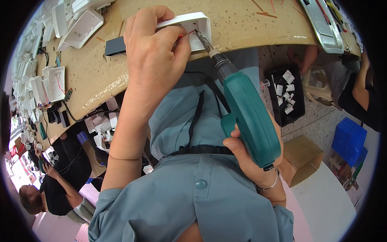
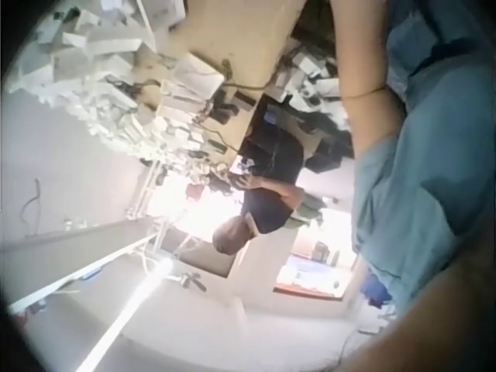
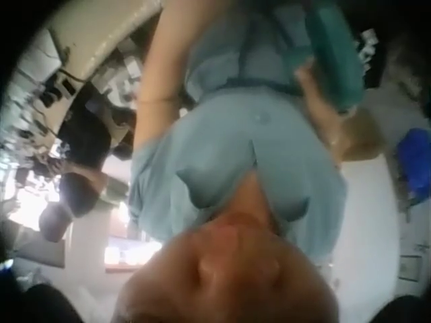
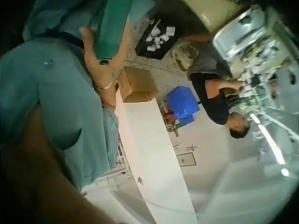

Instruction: Soldering wires and electronic components into small white plastic enclosures at a production workstation.

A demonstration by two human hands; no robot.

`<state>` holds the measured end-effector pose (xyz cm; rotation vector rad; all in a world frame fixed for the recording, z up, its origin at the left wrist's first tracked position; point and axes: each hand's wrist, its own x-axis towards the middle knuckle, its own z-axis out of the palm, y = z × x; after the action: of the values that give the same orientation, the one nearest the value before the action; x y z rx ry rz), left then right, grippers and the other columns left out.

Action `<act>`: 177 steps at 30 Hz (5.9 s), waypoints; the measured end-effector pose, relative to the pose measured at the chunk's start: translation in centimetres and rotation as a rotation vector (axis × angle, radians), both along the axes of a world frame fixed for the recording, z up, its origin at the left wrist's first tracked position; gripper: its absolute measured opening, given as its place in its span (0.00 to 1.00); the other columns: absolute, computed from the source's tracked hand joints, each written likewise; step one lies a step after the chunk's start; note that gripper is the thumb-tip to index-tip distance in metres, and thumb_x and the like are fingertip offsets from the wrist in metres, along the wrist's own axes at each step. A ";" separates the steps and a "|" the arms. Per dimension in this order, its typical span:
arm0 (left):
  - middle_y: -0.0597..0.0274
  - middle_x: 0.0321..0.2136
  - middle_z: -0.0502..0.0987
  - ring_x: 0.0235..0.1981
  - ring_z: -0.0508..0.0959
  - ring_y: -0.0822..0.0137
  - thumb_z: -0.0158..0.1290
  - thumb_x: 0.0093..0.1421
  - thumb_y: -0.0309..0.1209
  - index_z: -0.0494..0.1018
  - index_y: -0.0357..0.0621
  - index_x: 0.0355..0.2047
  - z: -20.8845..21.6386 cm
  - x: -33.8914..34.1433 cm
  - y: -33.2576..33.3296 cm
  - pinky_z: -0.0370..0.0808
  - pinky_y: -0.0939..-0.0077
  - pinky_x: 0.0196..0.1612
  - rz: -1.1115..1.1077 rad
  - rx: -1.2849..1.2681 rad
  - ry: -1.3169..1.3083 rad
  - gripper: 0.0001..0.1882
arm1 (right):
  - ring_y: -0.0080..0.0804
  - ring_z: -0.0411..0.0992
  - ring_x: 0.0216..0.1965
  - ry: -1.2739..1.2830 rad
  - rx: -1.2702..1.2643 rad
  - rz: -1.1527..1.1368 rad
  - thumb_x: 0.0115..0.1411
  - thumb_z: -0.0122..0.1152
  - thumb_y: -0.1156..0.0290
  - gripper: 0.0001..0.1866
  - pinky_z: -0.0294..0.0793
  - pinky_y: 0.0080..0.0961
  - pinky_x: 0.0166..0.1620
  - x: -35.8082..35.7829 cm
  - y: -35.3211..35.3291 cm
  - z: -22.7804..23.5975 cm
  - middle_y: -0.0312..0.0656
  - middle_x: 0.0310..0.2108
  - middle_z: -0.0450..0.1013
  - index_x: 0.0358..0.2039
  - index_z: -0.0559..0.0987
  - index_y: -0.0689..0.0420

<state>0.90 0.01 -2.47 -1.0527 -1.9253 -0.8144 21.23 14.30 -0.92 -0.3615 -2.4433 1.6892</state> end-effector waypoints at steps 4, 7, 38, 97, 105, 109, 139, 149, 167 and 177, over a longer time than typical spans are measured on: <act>0.51 0.34 0.69 0.36 0.68 0.53 0.54 0.39 0.20 0.71 0.35 0.20 -3.8 -2.8 0.5 0.63 0.63 0.40 -0.159 0.277 0.249 0.05 | 0.24 0.71 0.29 0.043 0.104 0.072 0.48 0.69 0.70 0.27 0.72 0.19 0.33 -0.5 -0.2 0.7 0.38 0.30 0.72 0.46 0.70 0.66; 0.52 0.34 0.69 0.36 0.68 0.53 0.54 0.39 0.20 0.70 0.35 0.20 1.3 1.2 -0.4 0.63 0.63 0.40 0.114 -0.244 -0.370 0.05 | 0.24 0.71 0.30 0.015 0.118 0.074 0.47 0.69 0.70 0.27 0.72 0.20 0.33 0.0 0.3 0.2 0.38 0.30 0.73 0.47 0.69 0.66; 0.53 0.34 0.69 0.35 0.68 0.53 0.54 0.41 0.23 0.70 0.38 0.20 -3.4 -1.4 1.2 0.62 0.62 0.39 0.001 0.261 0.328 0.04 | 0.26 0.71 0.29 0.014 -0.024 0.050 0.49 0.68 0.59 0.36 0.70 0.23 0.37 0.8 1.1 0.7 0.50 0.46 0.70 0.52 0.66 0.67; 0.70 0.29 0.72 0.31 0.69 0.71 0.60 0.44 0.28 0.75 0.50 0.26 -1.3 3.3 -0.9 0.52 0.72 0.38 0.260 -0.090 -0.115 0.07 | 0.52 0.58 0.58 0.207 -1.070 0.182 0.55 0.60 0.56 0.40 0.68 0.43 0.54 -11.0 0.7 -3.4 0.58 0.59 0.55 0.62 0.51 0.59; 0.71 0.32 0.70 0.37 0.71 0.69 0.56 0.39 0.25 0.72 0.48 0.20 -2.0 1.9 -0.4 0.52 0.63 0.44 0.307 -0.007 -0.059 0.07 | 0.43 0.69 0.48 0.217 -0.818 0.138 0.52 0.62 0.53 0.46 0.79 0.29 0.39 -7.7 3.5 -2.6 0.58 0.57 0.57 0.61 0.51 0.66; 0.71 0.31 0.71 0.36 0.71 0.69 0.56 0.40 0.24 0.71 0.47 0.18 -2.1 1.5 -0.5 0.51 0.60 0.46 0.308 -0.042 -0.079 0.05 | 0.35 0.72 0.39 0.196 -0.720 0.098 0.49 0.66 0.51 0.46 0.77 0.22 0.32 -3.8 5.3 -2.0 0.57 0.53 0.63 0.58 0.56 0.68; 0.70 0.30 0.71 0.31 0.72 0.69 0.52 0.39 0.22 0.66 0.44 0.13 -2.1 0.8 0.1 0.53 0.56 0.47 0.291 -0.086 -0.069 0.06 | 0.23 0.67 0.28 0.110 -0.112 0.065 0.46 0.70 0.56 0.28 0.65 0.18 0.32 -2.1 4.1 -0.7 0.35 0.26 0.71 0.41 0.74 0.63; 0.70 0.31 0.73 0.31 0.72 0.69 0.57 0.43 0.24 0.75 0.44 0.20 -1.6 1.0 -0.4 0.53 0.62 0.48 0.290 -0.174 -0.137 0.02 | 0.24 0.67 0.25 0.147 0.004 0.061 0.45 0.70 0.55 0.28 0.65 0.18 0.29 -2.7 4.0 -0.8 0.36 0.25 0.70 0.39 0.75 0.65; 0.67 0.29 0.71 0.29 0.71 0.68 0.50 0.38 0.20 0.64 0.41 0.12 -1.9 0.6 0.0 0.54 0.56 0.45 0.276 -0.111 -0.072 0.06 | 0.27 0.67 0.25 0.118 0.052 0.089 0.46 0.70 0.58 0.26 0.66 0.20 0.29 -3.0 4.2 -0.6 0.38 0.25 0.70 0.38 0.75 0.67; 0.70 0.31 0.72 0.31 0.72 0.69 0.57 0.44 0.25 0.75 0.44 0.20 -1.5 1.1 -0.4 0.54 0.61 0.48 0.301 -0.189 -0.150 0.01 | 0.23 0.67 0.24 0.086 -0.002 0.089 0.46 0.70 0.57 0.28 0.65 0.17 0.28 -2.7 4.3 -0.7 0.38 0.26 0.70 0.40 0.74 0.67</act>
<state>2.01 -0.41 -3.92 -0.7981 -2.2557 -0.5638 18.53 18.62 -1.64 -0.1794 -2.4295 1.7043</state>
